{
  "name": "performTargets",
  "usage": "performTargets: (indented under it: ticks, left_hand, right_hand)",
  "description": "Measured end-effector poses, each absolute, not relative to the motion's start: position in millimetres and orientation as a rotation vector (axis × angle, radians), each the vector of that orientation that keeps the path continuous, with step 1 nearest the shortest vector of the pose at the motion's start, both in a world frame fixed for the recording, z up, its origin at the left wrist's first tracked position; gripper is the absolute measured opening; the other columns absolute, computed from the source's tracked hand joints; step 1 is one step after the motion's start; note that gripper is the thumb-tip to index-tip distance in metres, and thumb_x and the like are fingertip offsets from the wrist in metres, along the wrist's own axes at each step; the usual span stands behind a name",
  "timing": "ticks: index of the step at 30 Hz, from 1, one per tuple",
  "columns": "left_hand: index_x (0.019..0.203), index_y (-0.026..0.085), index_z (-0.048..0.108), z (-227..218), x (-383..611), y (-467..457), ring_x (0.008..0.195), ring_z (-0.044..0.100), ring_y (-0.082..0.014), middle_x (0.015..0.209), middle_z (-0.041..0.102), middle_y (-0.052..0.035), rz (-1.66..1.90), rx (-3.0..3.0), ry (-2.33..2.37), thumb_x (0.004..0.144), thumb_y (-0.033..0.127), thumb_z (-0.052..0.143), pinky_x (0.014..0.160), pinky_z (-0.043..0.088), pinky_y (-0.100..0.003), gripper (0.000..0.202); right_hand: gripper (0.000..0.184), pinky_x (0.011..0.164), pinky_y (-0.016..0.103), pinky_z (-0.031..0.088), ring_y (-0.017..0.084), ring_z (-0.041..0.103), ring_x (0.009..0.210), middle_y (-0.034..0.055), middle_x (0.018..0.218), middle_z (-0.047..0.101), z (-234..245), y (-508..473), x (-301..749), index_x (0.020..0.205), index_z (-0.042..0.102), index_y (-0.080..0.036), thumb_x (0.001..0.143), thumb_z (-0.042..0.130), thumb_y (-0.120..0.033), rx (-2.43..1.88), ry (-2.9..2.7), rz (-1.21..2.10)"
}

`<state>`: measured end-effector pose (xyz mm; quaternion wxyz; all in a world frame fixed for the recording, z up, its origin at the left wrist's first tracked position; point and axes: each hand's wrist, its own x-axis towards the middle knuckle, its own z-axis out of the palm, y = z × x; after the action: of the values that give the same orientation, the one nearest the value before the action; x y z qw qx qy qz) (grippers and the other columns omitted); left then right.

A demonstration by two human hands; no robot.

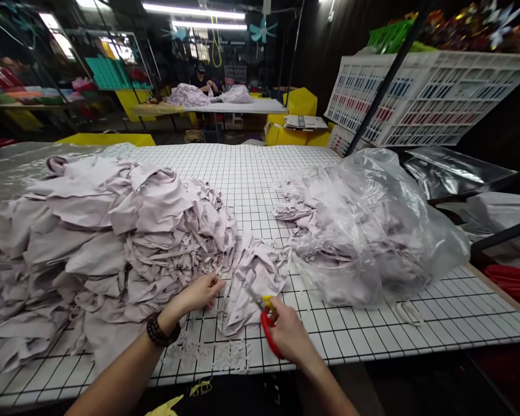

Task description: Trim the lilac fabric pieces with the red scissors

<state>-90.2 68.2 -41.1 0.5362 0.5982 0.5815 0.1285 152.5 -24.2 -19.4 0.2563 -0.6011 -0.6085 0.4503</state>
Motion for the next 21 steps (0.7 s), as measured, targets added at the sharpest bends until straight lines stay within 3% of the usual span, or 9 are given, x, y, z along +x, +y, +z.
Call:
performTargets:
  ticks: [5, 10, 17, 21]
  left_hand:
    - [0.08, 0.018, 0.055, -43.2, -86.4, 23.0, 0.046, 0.049, -0.0132, 0.057, 0.055, 0.0027, 0.324, 1.534, 1.374, 0.076, 0.052, 0.055, 0.045, 0.031, -0.022, 0.034]
    - [0.097, 0.02, 0.053, -41.3, -75.5, 12.9, 0.061, 0.051, -0.0161, 0.065, 0.052, 0.0034, 0.471, 1.711, 1.59, 0.076, 0.042, 0.058, 0.055, 0.031, -0.023, 0.03]
    - [0.08, 0.019, 0.058, -25.0, -76.9, 16.0, 0.074, 0.055, -0.0182, 0.08, 0.06, -0.0031, 0.366, 1.876, 1.531, 0.085, 0.046, 0.046, 0.062, 0.034, -0.025, 0.03]
    - [0.086, 0.021, 0.062, -25.7, -77.5, 6.2, 0.07, 0.055, -0.0175, 0.079, 0.062, -0.0012, 0.225, 1.865, 1.463, 0.075, 0.05, 0.06, 0.056, 0.031, -0.024, 0.032]
  right_hand:
    - [0.018, 0.055, 0.023, 0.044, 0.015, 0.057, 0.065, 0.0021, 0.082, 0.063, -27.3, -11.4, 171.1, 0.091, 0.054, -0.02, 0.076, 0.056, -0.031, -1.674, -1.385, 1.258]
    - [0.016, 0.055, 0.023, 0.044, 0.015, 0.057, 0.064, 0.0003, 0.074, 0.061, -29.5, -2.3, 145.9, 0.087, 0.056, -0.018, 0.077, 0.055, -0.031, -1.586, -1.529, 1.297]
    - [0.015, 0.06, 0.023, 0.042, 0.015, 0.056, 0.07, 0.0009, 0.081, 0.063, -37.2, 1.6, 139.7, 0.089, 0.056, -0.02, 0.075, 0.052, -0.02, -1.624, -1.753, 1.09]
    - [0.016, 0.06, 0.022, 0.039, 0.015, 0.055, 0.07, -0.0004, 0.077, 0.061, -44.8, -0.7, 143.8, 0.083, 0.053, -0.02, 0.07, 0.049, -0.012, -1.635, -1.825, 1.079]
